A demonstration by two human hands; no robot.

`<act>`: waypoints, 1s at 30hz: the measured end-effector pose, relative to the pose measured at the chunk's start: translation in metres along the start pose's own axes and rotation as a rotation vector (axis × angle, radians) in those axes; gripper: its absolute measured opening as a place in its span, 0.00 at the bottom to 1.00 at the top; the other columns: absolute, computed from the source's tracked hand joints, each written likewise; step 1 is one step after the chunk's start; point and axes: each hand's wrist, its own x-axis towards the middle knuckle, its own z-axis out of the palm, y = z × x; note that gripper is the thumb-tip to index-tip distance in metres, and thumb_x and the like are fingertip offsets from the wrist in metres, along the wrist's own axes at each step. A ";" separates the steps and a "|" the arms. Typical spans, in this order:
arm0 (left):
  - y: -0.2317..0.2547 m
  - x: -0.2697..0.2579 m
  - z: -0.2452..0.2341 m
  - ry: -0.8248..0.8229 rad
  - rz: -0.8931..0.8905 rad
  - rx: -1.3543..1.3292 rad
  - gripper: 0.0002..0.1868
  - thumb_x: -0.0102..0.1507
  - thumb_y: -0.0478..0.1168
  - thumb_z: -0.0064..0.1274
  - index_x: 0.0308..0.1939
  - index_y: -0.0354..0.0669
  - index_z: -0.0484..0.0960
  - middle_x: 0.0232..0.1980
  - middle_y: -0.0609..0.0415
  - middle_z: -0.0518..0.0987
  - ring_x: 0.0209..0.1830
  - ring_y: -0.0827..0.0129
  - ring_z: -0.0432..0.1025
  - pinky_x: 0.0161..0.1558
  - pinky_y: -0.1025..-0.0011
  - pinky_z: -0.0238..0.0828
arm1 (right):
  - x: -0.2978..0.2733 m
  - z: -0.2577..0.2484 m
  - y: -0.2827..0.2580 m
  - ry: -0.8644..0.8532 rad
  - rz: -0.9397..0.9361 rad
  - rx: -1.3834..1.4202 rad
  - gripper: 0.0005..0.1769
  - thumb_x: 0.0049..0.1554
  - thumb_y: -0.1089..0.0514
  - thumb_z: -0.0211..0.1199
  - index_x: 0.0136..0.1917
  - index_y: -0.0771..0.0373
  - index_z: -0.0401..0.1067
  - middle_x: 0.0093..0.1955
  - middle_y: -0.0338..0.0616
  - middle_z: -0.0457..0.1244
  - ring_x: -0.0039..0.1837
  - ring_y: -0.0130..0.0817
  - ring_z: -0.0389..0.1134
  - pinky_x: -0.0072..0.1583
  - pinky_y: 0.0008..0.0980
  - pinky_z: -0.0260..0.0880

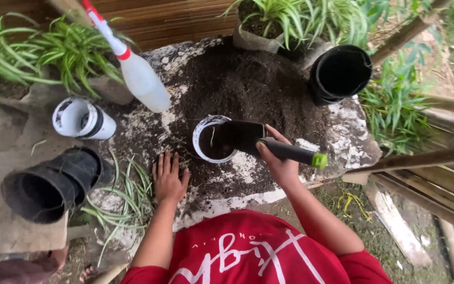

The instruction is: A person uses a hand trowel to fill a small white plastic pot with soil from a pile on a potting bench, surrounded by spider plants.

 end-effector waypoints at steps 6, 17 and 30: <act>-0.002 0.001 0.008 0.023 -0.013 0.028 0.31 0.74 0.58 0.28 0.78 0.52 0.55 0.84 0.51 0.44 0.84 0.58 0.36 0.80 0.50 0.32 | 0.006 -0.007 0.019 -0.166 -0.296 -0.202 0.34 0.44 0.60 0.81 0.64 0.44 0.79 0.51 0.49 0.72 0.56 0.47 0.74 0.54 0.39 0.77; -0.001 0.001 0.008 0.001 -0.036 0.070 0.31 0.73 0.59 0.26 0.78 0.54 0.56 0.84 0.53 0.42 0.84 0.60 0.36 0.81 0.50 0.34 | 0.011 0.010 0.001 -0.179 -0.352 -0.178 0.32 0.45 0.64 0.78 0.63 0.48 0.80 0.46 0.54 0.72 0.53 0.49 0.75 0.53 0.43 0.75; -0.006 0.006 0.016 -0.061 -0.068 0.090 0.37 0.70 0.67 0.24 0.78 0.56 0.59 0.84 0.54 0.48 0.85 0.61 0.38 0.79 0.51 0.30 | -0.008 -0.160 0.133 0.502 0.167 0.065 0.23 0.59 0.52 0.73 0.63 0.65 0.75 0.53 0.63 0.67 0.48 0.49 0.70 0.44 0.50 0.73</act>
